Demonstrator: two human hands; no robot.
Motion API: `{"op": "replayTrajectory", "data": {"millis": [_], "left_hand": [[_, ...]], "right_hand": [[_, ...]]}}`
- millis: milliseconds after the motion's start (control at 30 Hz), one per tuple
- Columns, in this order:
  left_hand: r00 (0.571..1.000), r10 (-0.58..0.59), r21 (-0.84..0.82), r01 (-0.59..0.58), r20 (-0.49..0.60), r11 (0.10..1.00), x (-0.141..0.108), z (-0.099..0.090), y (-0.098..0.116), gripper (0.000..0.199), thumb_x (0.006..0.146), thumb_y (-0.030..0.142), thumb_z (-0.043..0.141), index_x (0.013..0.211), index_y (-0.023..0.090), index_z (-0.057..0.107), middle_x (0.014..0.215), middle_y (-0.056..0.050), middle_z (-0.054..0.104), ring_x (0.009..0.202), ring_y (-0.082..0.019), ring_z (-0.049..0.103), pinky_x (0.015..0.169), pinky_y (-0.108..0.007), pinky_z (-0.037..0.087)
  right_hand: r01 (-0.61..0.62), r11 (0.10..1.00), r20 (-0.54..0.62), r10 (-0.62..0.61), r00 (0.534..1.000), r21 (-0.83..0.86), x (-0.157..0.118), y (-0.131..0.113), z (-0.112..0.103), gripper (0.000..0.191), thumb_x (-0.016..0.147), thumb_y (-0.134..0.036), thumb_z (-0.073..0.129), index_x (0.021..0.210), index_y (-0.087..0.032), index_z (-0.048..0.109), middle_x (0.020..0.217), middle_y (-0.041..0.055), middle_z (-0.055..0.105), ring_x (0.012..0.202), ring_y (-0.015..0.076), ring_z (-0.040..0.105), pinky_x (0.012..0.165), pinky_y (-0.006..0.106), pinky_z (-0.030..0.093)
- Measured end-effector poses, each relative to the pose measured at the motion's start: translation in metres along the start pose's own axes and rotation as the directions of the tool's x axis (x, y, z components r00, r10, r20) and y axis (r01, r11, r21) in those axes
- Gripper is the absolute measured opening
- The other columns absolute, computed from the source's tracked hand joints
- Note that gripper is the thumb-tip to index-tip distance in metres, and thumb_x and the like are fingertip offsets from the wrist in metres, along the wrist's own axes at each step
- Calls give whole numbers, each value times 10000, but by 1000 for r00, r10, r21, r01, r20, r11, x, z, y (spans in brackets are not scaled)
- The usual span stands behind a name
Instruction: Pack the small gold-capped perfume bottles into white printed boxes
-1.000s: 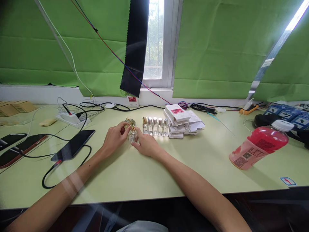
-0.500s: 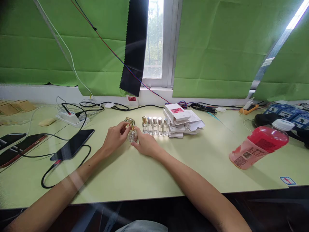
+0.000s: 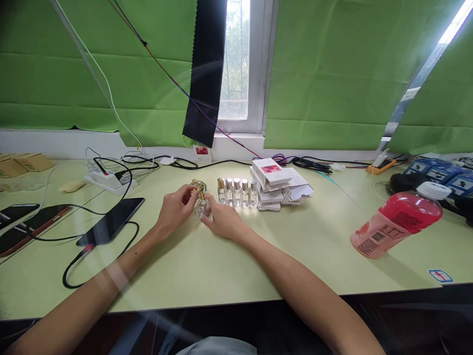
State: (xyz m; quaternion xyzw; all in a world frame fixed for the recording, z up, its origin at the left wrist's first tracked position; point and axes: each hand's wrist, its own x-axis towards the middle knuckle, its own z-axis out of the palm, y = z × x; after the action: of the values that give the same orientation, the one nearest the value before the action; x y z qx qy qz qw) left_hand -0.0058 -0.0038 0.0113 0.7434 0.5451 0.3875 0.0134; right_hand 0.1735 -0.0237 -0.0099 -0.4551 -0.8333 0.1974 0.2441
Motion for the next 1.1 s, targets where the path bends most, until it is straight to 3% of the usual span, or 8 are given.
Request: {"op": "replayTrajectory", "data": {"millis": [433, 1100], "left_hand": [[999, 41, -84, -43, -26, 996, -1, -1, 4, 267, 976, 409, 496, 950, 191, 650, 611, 35, 575, 532, -110, 476, 586, -238, 384], [992, 98, -112, -107, -79, 988, -2, 1, 4, 222, 974, 382, 528, 932, 197, 643, 609, 43, 581, 511, -98, 482, 561, -231, 390]], "right_hand": [[16, 1000, -6, -16, 1000, 5, 0, -1, -1, 695, 935, -311, 614, 1534, -180, 286, 735, -26, 639, 709, 200, 619, 708, 291, 409], [9, 1000, -2, -9, 1000, -15, 0, -1, 0, 720, 941, -311, 617, 1554, -178, 264, 749, -17, 655, 716, 202, 628, 695, 286, 396]]}}
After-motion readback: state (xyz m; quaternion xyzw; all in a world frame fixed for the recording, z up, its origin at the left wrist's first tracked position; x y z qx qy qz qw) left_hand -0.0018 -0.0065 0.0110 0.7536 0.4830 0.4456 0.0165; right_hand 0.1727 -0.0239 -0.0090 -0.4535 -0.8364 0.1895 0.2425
